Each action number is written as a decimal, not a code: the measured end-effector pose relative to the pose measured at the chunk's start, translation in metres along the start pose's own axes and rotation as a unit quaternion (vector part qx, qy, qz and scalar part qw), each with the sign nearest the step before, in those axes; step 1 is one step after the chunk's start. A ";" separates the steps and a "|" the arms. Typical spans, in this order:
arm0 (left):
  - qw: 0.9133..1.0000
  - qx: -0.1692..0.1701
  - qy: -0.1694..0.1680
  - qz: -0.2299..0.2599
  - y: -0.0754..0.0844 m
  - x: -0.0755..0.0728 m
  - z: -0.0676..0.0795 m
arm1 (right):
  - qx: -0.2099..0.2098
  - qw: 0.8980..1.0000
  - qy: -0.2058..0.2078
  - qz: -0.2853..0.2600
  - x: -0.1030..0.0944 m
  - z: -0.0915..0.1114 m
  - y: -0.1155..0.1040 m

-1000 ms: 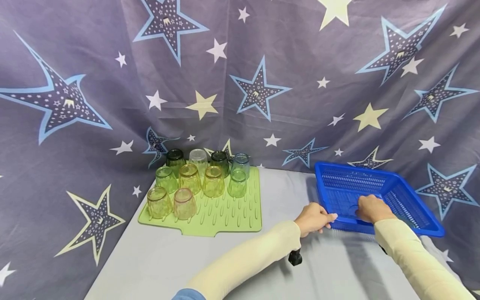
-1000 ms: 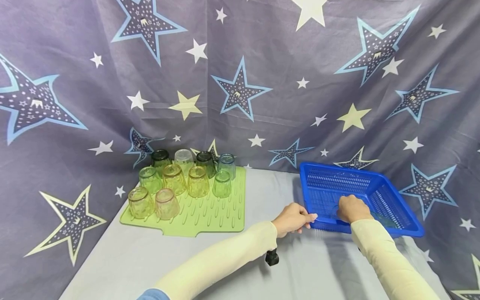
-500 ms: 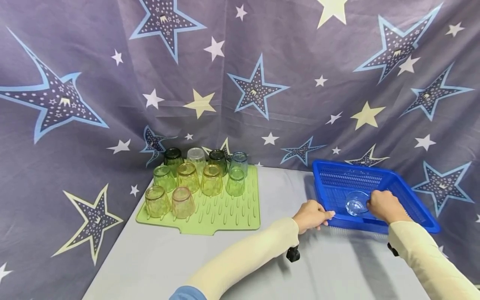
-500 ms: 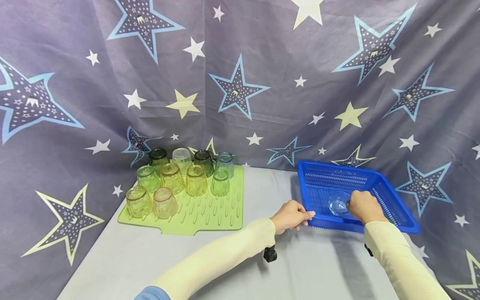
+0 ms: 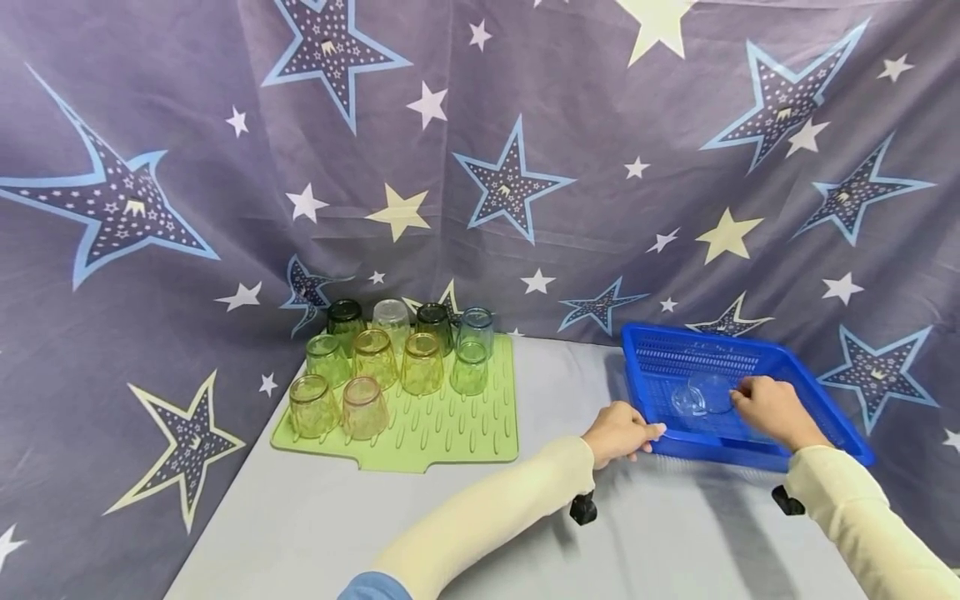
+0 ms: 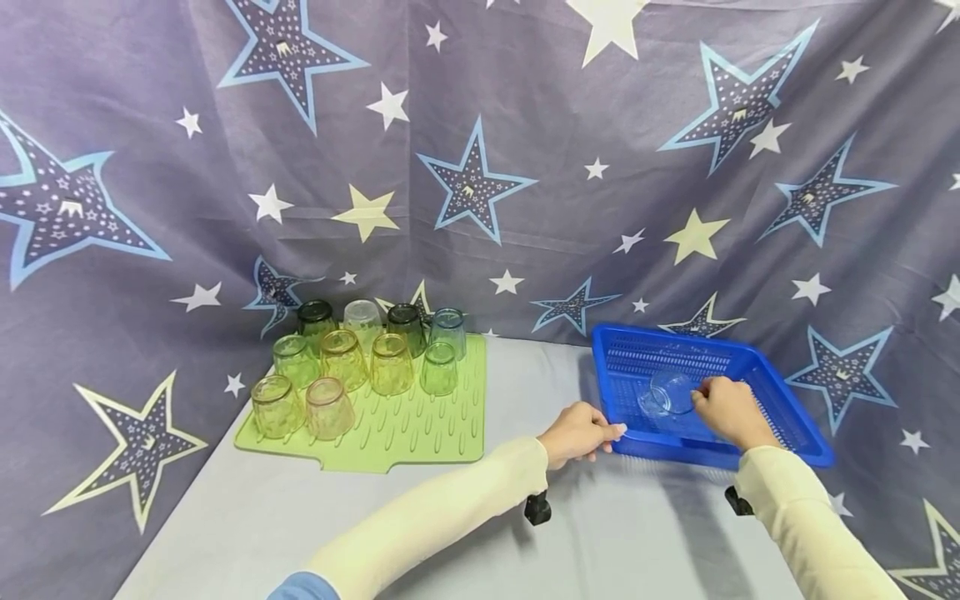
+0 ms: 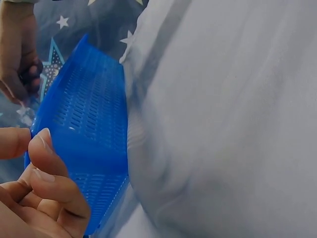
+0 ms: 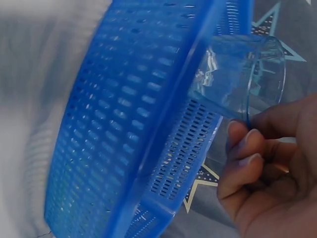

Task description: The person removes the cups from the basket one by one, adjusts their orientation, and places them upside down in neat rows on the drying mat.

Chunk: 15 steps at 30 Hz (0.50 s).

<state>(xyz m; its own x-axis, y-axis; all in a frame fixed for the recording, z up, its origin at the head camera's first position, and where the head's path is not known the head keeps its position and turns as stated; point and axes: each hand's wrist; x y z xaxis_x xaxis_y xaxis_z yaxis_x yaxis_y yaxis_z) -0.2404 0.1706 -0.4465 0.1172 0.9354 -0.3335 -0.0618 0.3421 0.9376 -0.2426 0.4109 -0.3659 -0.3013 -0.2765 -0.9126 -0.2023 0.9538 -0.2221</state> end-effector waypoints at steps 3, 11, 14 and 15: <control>1.000 0.001 -0.004 -0.004 0.000 -0.002 -0.001 | 0.012 1.000 -0.006 -0.027 -0.004 -0.001 -0.002; 1.000 0.004 -0.017 0.026 -0.003 -0.011 -0.004 | 0.079 0.987 -0.037 -0.131 -0.012 -0.002 -0.014; 0.998 0.005 -0.018 0.067 -0.006 -0.016 -0.007 | 0.099 0.975 -0.053 -0.194 -0.010 -0.001 -0.018; 0.996 0.005 -0.021 0.082 -0.008 -0.017 -0.008 | 0.106 0.969 -0.058 -0.215 -0.009 0.000 -0.019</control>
<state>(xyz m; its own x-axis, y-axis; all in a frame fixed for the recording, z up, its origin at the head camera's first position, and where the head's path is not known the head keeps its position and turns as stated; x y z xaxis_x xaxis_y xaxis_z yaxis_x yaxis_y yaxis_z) -0.2501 0.1524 -0.4486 0.1483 0.9739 -0.1717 -0.0734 0.1840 0.9802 -0.2360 0.3950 -0.3533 -0.1227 -0.6507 -0.7494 -0.0867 0.7592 -0.6450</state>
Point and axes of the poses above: each hand's wrist, its own z-axis away from the middle knuckle, its own x-axis out of the palm, y = z × x, and after that the axes turned 12 degrees about y, right-handed
